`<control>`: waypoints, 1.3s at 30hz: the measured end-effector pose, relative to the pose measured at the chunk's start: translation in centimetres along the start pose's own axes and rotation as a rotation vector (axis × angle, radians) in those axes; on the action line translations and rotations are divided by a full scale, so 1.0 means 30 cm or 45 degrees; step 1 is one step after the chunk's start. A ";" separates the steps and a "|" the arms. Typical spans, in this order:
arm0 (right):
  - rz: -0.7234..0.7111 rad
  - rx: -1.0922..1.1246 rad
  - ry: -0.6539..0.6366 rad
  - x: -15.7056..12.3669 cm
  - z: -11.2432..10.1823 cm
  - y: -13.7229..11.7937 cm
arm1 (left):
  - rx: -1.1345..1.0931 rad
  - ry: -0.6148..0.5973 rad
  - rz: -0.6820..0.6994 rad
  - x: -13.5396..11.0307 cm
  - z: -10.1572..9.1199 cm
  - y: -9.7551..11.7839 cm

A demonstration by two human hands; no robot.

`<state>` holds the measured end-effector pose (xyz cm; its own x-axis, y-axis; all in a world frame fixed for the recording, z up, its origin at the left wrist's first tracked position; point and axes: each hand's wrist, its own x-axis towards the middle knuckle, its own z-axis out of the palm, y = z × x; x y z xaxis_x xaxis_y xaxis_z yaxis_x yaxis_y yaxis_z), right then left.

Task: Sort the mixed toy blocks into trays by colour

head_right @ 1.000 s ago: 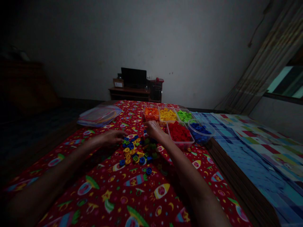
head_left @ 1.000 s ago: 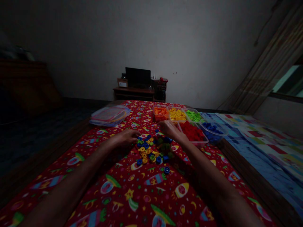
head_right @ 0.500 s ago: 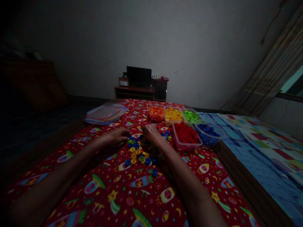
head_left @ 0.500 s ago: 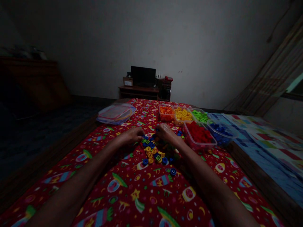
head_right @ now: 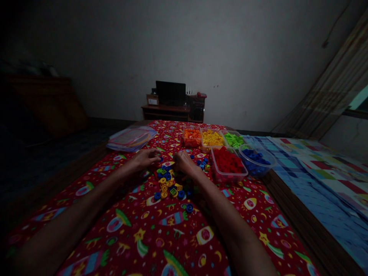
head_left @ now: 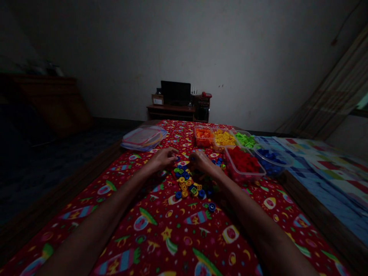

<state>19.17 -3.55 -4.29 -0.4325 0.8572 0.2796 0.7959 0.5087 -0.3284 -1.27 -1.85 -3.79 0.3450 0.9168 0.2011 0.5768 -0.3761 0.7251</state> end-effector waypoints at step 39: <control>0.726 -0.673 0.436 -0.492 -0.636 0.567 | 0.857 -0.736 -0.090 -0.115 -0.006 0.123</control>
<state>47.17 -9.09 3.23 0.1794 0.8562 0.4846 0.9833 -0.1714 -0.0612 -0.48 -6.37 -1.69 0.5069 0.7984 -0.3250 0.8610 -0.4872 0.1461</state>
